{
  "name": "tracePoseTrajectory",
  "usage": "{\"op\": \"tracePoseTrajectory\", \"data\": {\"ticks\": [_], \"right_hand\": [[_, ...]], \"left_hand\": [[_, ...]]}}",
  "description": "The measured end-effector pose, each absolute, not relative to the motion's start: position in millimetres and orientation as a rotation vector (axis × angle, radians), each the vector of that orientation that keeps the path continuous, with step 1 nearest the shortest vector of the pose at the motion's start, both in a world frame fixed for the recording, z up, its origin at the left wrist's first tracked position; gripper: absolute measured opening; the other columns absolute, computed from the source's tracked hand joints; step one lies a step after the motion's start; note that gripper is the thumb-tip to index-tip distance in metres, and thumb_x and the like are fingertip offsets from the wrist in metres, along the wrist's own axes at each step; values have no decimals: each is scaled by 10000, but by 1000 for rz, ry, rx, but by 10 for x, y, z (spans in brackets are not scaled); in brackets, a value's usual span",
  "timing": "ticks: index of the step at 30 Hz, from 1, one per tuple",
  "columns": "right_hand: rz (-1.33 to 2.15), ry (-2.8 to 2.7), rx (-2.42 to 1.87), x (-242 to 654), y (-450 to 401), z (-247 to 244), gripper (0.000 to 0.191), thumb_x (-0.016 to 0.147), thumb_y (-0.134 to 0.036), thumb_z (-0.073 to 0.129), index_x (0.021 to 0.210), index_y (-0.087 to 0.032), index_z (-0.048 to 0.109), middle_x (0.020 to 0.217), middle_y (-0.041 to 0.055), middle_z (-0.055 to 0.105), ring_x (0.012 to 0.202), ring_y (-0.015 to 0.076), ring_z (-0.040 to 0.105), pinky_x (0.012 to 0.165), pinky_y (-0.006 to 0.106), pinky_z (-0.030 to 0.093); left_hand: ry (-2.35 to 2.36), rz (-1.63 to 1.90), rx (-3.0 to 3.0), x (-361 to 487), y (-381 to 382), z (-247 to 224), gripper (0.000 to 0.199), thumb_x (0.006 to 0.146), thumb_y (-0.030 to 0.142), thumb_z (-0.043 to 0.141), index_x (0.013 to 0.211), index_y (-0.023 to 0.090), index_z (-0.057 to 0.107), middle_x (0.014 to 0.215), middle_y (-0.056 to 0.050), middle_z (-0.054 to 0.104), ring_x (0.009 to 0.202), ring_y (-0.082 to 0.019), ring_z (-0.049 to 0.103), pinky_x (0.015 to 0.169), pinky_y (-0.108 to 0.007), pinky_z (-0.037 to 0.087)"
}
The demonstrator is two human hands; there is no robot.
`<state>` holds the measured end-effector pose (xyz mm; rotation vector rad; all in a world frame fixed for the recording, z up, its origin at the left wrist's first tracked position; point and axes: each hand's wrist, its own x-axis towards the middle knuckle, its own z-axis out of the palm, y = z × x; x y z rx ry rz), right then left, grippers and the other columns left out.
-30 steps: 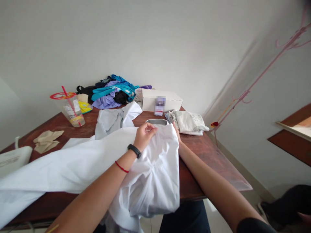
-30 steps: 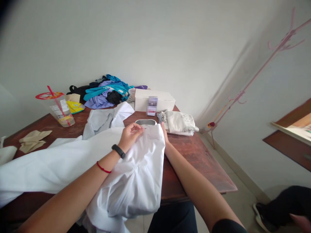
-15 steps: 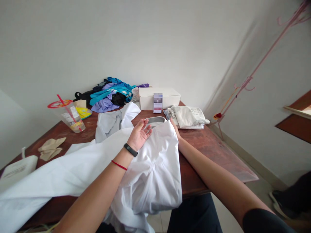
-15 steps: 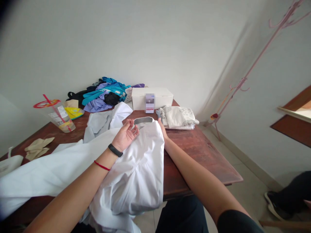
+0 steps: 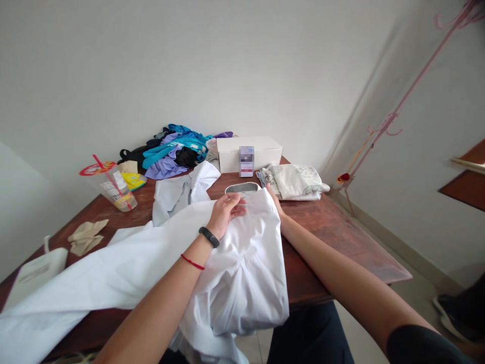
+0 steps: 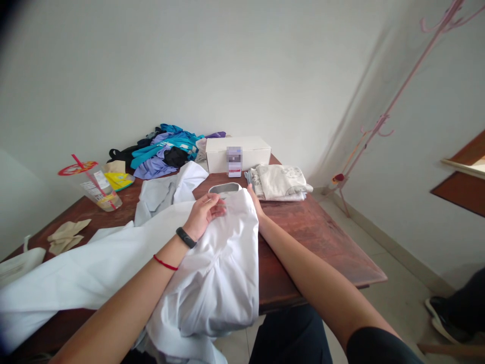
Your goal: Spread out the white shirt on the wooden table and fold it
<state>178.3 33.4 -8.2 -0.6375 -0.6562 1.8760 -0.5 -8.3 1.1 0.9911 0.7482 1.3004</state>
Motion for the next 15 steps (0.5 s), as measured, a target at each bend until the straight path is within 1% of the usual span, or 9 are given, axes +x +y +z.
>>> {"op": "tracePoseTrajectory", "data": {"ticks": [2, 3, 5, 7, 9, 11, 13, 15], "right_hand": [[1960, -690, -705, 1814, 342, -102, 758, 941, -761, 385, 983, -104, 762, 865, 174, 768, 868, 362, 744, 874, 545, 587], [1977, -699, -722, 1830, 348, -116, 783, 936, -782, 367, 960, -108, 763, 838, 171, 766, 839, 352, 742, 857, 524, 596], [1951, -698, -691, 1858, 355, -139, 758, 954, -758, 373, 978, -107, 761, 821, 160, 767, 826, 322, 741, 847, 463, 608], [1938, -699, -620, 1865, 341, -136, 721, 987, -709, 376, 1053, -95, 749, 857, 151, 774, 869, 288, 746, 861, 394, 609], [1952, -708, -562, 1845, 297, -99, 720, 1009, -684, 346, 1106, -86, 735, 890, 145, 777, 909, 267, 748, 856, 349, 610], [2008, -728, -537, 1804, 234, -46, 751, 1014, -694, 306, 1129, -84, 728, 906, 145, 777, 927, 269, 751, 828, 348, 616], [2063, -763, -548, 1759, 172, -7, 753, 1012, -698, 313, 1121, -82, 732, 880, 142, 774, 885, 272, 756, 765, 344, 622], [2083, -812, -580, 1726, 133, 2, 684, 1017, -658, 382, 1083, -83, 745, 807, 122, 765, 794, 255, 754, 686, 313, 617]], "left_hand": [[734, 1211, 1255, 57, -154, -6, 339, 842, 471, 790, 913, 155, 689, 866, -88, 760, 747, -196, 720, 775, -340, 565], [725, 1150, 1381, 87, -186, -19, 330, 866, 473, 765, 913, 152, 703, 877, -100, 764, 790, -211, 725, 805, -349, 560], [749, 1038, 1605, 135, -230, -54, 297, 892, 453, 737, 923, 158, 734, 928, -106, 770, 871, -227, 720, 849, -348, 544], [821, 977, 1763, 161, -243, -94, 262, 907, 430, 717, 942, 173, 757, 973, -94, 771, 901, -232, 710, 858, -342, 532], [871, 962, 1826, 167, -230, -131, 245, 920, 414, 695, 959, 181, 764, 984, -85, 772, 897, -232, 703, 851, -341, 529], [865, 972, 1810, 161, -206, -159, 248, 931, 408, 675, 954, 178, 763, 968, -87, 771, 893, -237, 702, 844, -346, 533], [847, 986, 1752, 154, -179, -177, 266, 931, 416, 667, 929, 171, 770, 941, -94, 774, 872, -244, 707, 831, -357, 542], [837, 974, 1682, 152, -158, -186, 287, 918, 435, 677, 903, 171, 786, 911, -101, 780, 847, -254, 715, 826, -373, 550]]}}
